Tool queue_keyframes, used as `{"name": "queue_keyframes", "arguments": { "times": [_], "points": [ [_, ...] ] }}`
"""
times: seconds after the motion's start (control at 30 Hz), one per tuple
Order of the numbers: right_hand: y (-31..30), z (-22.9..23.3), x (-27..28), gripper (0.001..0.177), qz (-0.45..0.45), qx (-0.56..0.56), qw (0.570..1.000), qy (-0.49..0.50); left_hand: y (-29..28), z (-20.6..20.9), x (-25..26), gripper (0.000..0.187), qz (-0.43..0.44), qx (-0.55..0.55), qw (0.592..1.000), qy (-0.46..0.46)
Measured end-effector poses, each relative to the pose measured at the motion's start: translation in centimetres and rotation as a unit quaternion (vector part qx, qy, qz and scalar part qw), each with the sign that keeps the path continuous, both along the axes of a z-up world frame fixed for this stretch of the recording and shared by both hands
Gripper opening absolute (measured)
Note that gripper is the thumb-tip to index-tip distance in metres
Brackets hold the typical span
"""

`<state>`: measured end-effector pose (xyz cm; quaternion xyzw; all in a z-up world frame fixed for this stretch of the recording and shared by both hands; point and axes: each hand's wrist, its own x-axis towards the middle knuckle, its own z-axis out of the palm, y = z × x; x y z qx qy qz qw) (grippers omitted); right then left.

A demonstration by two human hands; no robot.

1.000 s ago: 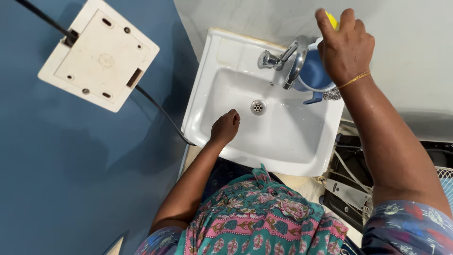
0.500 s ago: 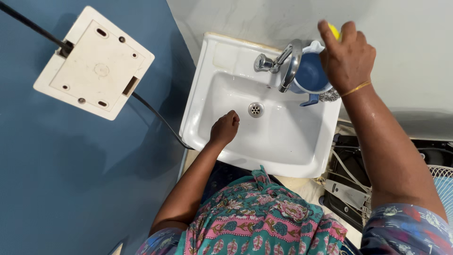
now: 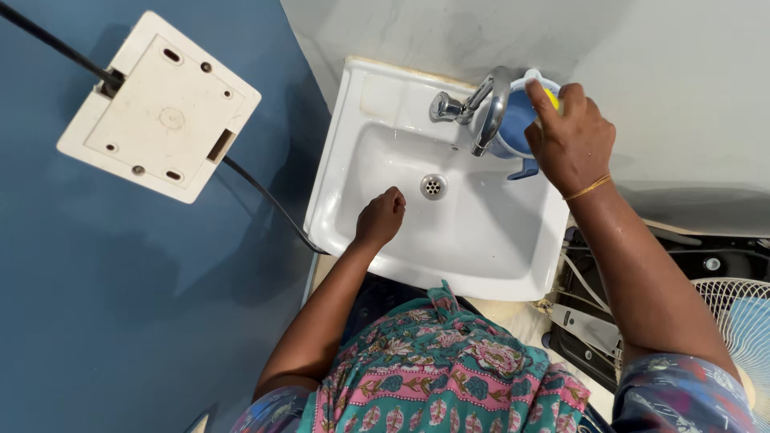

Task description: The person applies liquid from a bottle onto a steel wool pad and scrubs a bathroom faucet and the surrounding sink ledge, then uses a cup to rinse the faucet with water.

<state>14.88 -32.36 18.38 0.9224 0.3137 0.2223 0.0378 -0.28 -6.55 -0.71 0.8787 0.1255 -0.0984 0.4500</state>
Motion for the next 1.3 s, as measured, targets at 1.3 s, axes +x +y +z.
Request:
{"name": "queue_keyframes", "arguments": {
  "times": [1.3],
  "points": [
    [10.9,2.2,6.9,0.053,0.088,-0.029,0.988,-0.125,2.7,1.0,-3.1,0.01,0.046,-0.028,0.998,0.026]
  ]
}}
